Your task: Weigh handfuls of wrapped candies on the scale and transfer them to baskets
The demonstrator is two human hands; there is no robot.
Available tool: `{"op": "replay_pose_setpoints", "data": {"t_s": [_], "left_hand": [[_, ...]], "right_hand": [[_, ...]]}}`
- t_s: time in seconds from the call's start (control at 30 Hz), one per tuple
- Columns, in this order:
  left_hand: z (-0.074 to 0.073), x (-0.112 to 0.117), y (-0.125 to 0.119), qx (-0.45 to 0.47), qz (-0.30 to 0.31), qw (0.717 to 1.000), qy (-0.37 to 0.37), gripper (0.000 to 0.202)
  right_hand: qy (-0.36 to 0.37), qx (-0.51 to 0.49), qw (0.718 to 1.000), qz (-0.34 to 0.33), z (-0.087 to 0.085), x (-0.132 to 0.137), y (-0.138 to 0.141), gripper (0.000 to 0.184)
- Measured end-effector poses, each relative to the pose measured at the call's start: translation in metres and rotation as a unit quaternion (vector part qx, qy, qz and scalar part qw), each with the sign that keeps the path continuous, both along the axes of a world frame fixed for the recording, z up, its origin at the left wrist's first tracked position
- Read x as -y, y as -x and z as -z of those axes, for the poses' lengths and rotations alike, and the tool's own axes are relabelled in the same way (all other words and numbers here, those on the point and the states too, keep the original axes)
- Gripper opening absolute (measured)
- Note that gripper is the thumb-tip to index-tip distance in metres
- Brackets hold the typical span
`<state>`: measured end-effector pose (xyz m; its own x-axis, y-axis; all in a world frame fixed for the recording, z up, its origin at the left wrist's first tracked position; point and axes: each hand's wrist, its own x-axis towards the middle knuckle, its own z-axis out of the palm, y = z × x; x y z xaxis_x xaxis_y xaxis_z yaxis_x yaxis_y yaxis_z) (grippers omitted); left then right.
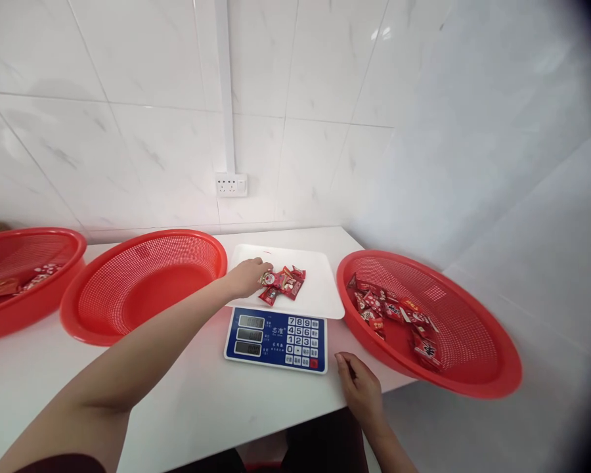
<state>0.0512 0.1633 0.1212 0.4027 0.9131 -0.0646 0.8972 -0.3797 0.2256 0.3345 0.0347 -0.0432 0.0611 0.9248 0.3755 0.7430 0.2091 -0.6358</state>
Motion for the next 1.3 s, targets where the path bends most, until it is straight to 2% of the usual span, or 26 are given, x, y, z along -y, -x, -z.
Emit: {"op": "replay_pose_setpoints", "data": {"t_s": [0.17,0.27,0.53,0.63,0.73,0.8,0.9,0.97,1.03,1.2,1.3], "left_hand": [[0.002,0.003,0.010,0.002,-0.038,0.999,-0.009,0.059],[0.002,0.005,0.022,0.006,-0.080,0.996,-0.031,0.057],[-0.026,0.024,0.085,-0.011,-0.211,0.965,-0.154,0.040],[-0.023,0.023,0.076,-0.013,-0.181,0.970,-0.161,0.035],[-0.007,0.016,0.042,-0.003,-0.085,0.989,-0.121,0.034],[0.005,0.010,0.016,0.004,-0.030,0.995,-0.090,0.041],[0.015,0.004,-0.008,0.011,0.004,0.998,-0.056,0.052],[0.014,0.003,-0.010,0.013,-0.003,0.999,-0.049,0.053],[0.007,0.005,-0.001,0.011,-0.040,0.997,-0.057,0.053],[-0.022,0.023,0.041,-0.011,-0.199,0.973,-0.119,0.047],[-0.025,0.037,0.041,0.003,-0.204,0.972,-0.120,0.042]], "right_hand": [[-0.005,0.005,1.000,0.000,0.003,-0.001,-0.001,0.043],[-0.008,0.010,1.000,-0.002,0.005,-0.002,-0.002,0.042],[-0.020,0.019,1.000,-0.004,0.008,-0.004,-0.003,0.043],[-0.014,0.020,1.000,0.002,0.009,-0.005,-0.004,0.045],[-0.016,0.017,1.000,0.005,0.011,-0.005,-0.004,0.048],[-0.015,0.015,1.000,0.004,0.012,-0.005,-0.005,0.048],[-0.012,0.012,1.000,0.004,0.014,-0.005,-0.006,0.048],[-0.015,0.009,1.000,0.004,0.014,-0.005,-0.007,0.049],[-0.017,0.007,1.000,0.002,0.014,-0.005,-0.007,0.049],[-0.018,0.007,1.000,-0.001,0.014,-0.005,-0.007,0.049],[-0.007,0.015,1.000,-0.007,0.015,-0.005,-0.008,0.046]]}}
